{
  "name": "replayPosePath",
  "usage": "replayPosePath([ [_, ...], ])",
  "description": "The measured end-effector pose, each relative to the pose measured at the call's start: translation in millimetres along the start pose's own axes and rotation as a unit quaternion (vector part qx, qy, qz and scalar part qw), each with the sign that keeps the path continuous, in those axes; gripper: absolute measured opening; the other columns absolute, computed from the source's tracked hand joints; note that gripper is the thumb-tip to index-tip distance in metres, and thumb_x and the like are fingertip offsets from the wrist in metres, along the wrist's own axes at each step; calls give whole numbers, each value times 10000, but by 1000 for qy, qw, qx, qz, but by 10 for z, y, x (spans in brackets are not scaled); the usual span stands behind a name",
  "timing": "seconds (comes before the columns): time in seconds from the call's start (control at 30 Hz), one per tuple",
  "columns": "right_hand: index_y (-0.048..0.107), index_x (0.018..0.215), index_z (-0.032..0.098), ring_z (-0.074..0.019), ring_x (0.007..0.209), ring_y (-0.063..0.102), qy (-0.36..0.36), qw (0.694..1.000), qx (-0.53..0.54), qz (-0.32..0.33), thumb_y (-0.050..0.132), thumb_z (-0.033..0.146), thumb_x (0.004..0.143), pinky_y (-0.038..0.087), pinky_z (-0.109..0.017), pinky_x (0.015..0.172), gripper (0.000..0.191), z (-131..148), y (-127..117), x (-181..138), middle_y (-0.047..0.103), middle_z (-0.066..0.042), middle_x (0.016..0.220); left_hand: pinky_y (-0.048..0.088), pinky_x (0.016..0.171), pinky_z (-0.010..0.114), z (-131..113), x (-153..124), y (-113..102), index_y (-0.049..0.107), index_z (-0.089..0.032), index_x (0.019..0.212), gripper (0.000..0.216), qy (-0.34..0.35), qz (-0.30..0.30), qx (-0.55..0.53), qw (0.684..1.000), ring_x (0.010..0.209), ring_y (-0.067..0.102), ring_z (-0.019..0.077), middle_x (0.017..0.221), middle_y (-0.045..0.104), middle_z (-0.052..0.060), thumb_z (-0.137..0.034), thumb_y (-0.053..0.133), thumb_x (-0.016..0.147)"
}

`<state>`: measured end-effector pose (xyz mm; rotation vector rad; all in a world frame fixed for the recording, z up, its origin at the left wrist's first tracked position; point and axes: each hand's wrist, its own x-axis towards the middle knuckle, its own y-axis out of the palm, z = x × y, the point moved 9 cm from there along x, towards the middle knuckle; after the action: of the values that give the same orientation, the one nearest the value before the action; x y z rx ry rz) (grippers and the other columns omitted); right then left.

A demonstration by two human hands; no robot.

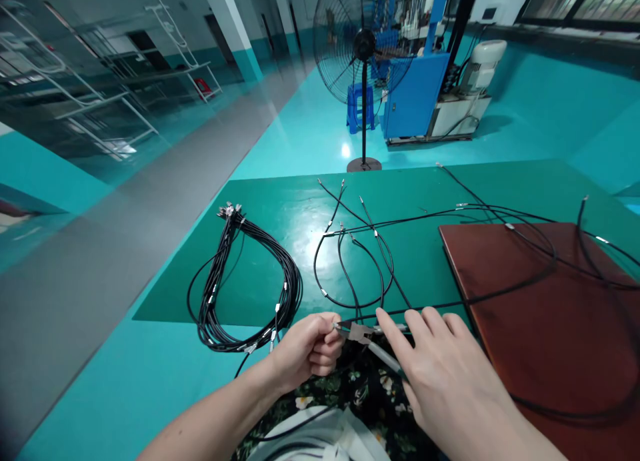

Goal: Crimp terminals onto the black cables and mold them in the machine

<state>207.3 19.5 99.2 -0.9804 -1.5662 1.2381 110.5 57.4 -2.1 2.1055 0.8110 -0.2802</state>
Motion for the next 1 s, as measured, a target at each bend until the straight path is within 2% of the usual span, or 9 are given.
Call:
replayPosePath([
  [0.13,531,1182,263,-214,726,495,6,1000,2,6,682,259,570,404,-349,621,630,2,45,-27,584,-35,800,55,346,181,33,2,5,332,-181,572,82,-10,14,16,1000,375,81,44,447,199,-84,-144,385,624],
  [0.27,514,1203,252,-241,751,510,-10,999,-36,5,632,186,592,410,-376,621,626,37,55,-20,592,-50,823,54,341,178,51,-13,4,324,-183,563,85,-12,15,21,1000,373,79,43,441,188,-88,-149,389,607],
  [0.47,527,1188,222,-250,722,524,-58,995,-81,6,540,82,615,427,-386,594,590,140,42,16,584,-67,818,47,341,180,58,-43,-88,296,-189,531,100,-13,-51,83,995,356,103,34,420,222,-85,-171,393,546],
  [0.7,509,1211,116,-246,579,511,-53,987,-148,44,495,38,618,406,-370,488,599,287,159,-39,532,-71,673,59,352,184,36,-38,-188,301,-191,543,84,22,-87,94,992,380,112,41,441,211,-87,-175,382,561],
  [0.83,514,1181,130,-212,553,533,-42,995,-67,54,502,20,603,398,-313,465,589,255,283,-54,552,-45,673,90,364,185,-29,-60,-245,316,-188,551,83,51,-103,132,985,389,148,45,449,234,-83,-185,381,603],
  [0.93,529,1142,189,-189,563,555,-25,989,74,125,493,118,699,384,-275,482,450,164,393,-26,587,-31,702,121,374,187,-82,-69,-272,330,-183,553,113,80,-101,174,976,402,181,49,461,263,-74,-197,380,654],
  [1.0,566,1058,240,-175,619,574,-9,964,183,192,459,188,771,394,-257,538,311,108,441,-6,612,-20,734,129,382,188,-88,-64,-281,339,-179,561,131,90,-93,194,972,412,190,49,472,271,-71,-202,382,683],
])
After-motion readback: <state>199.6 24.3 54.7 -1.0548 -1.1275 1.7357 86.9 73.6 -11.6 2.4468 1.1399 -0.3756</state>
